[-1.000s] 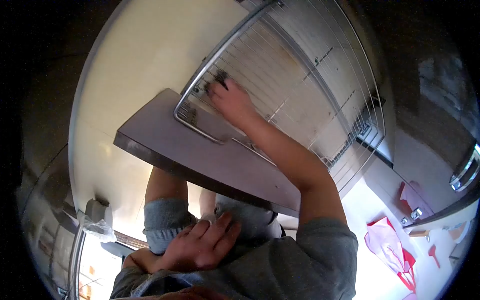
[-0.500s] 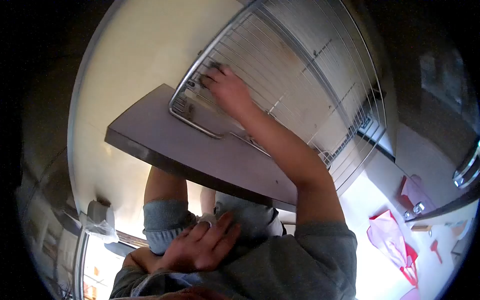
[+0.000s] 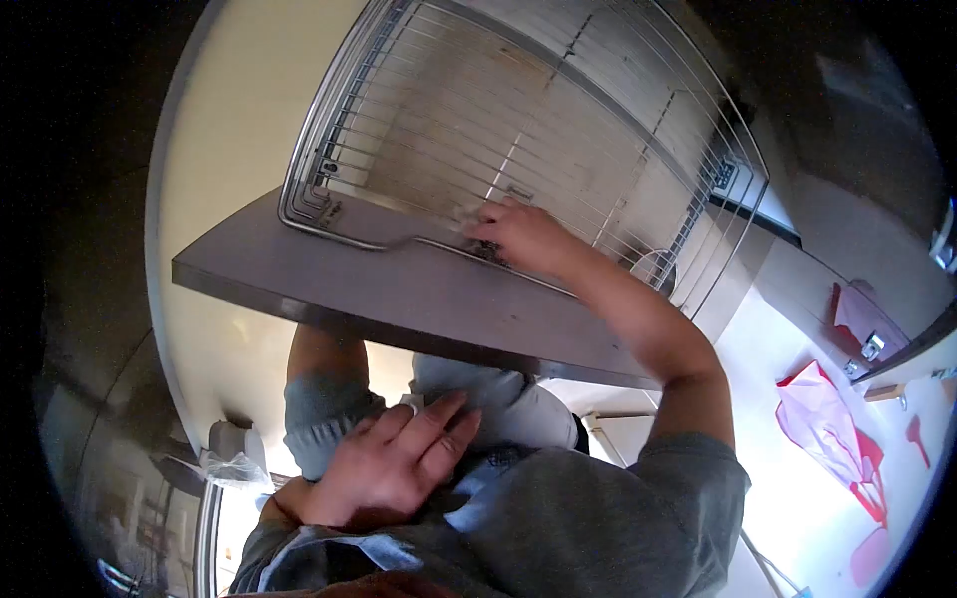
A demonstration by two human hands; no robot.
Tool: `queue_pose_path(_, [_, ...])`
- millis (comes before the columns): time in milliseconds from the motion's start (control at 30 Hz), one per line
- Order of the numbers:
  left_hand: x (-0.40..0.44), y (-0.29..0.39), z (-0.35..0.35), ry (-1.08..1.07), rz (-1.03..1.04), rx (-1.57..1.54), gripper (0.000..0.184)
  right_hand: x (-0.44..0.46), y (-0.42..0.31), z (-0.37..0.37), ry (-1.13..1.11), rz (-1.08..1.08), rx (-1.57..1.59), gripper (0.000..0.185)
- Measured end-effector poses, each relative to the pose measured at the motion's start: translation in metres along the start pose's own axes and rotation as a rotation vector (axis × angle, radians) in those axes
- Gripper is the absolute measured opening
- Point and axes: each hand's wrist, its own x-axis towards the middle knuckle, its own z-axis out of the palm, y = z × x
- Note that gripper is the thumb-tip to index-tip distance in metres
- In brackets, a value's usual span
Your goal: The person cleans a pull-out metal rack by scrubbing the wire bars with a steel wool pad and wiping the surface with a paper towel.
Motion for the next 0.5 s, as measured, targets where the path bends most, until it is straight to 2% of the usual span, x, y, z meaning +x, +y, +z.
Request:
queue_pose_path(33, [0.004, 0.003, 0.0, 0.023, 0.036, -0.019, 0.039, 0.002, 0.005, 0.012, -0.023, 0.021, -0.064, 0.032])
queue_pose_path(133, [0.011, 0.006, -0.009, 0.077, 0.081, -0.181, 0.035, -0.007, 0.009, 0.016, 0.227, 0.01, 0.142, 0.027])
queue_pose_path(167, [0.012, 0.008, -0.002, 0.26, 0.014, -0.289, 0.024, -0.013, 0.008, 0.014, 0.339, 0.034, 0.226, 0.027])
queue_pose_path(233, [0.017, 0.011, -0.002, 0.451, -0.137, -0.397, 0.017, -0.026, -0.01, -0.01, 0.572, 0.085, 0.399, 0.026])
queue_pose_path(267, [0.018, 0.012, 0.005, 0.572, -0.274, -0.354, 0.015, -0.036, -0.024, -0.027, 0.551, 0.059, 0.483, 0.026])
queue_pose_path(300, [0.024, 0.007, 0.017, 0.73, -0.348, -0.442, 0.019, -0.048, -0.042, -0.047, 0.526, 0.03, 0.567, 0.026])
queue_pose_path(333, [0.034, 0.016, 0.012, 0.782, -0.494, -0.386, 0.029, -0.058, -0.059, -0.062, 0.496, -0.007, 0.648, 0.026])
queue_pose_path(400, [0.062, 0.031, 0.004, 0.987, -0.368, -0.244, 0.034, -0.075, -0.088, -0.076, 0.51, -0.245, 0.773, 0.029])
queue_pose_path(433, [0.064, 0.026, 0.011, 0.903, -0.37, -0.317, 0.031, -0.082, -0.096, -0.08, 0.51, -0.362, 0.834, 0.03])
queue_pose_path(467, [0.062, 0.02, 0.019, 0.815, -0.374, -0.393, 0.029, -0.087, -0.096, -0.082, 0.462, -0.345, 0.961, 0.033])
queue_pose_path(500, [0.059, 0.019, 0.017, 0.605, -0.41, -0.48, 0.024, -0.091, -0.092, -0.085, 0.411, -0.328, 1.086, 0.036])
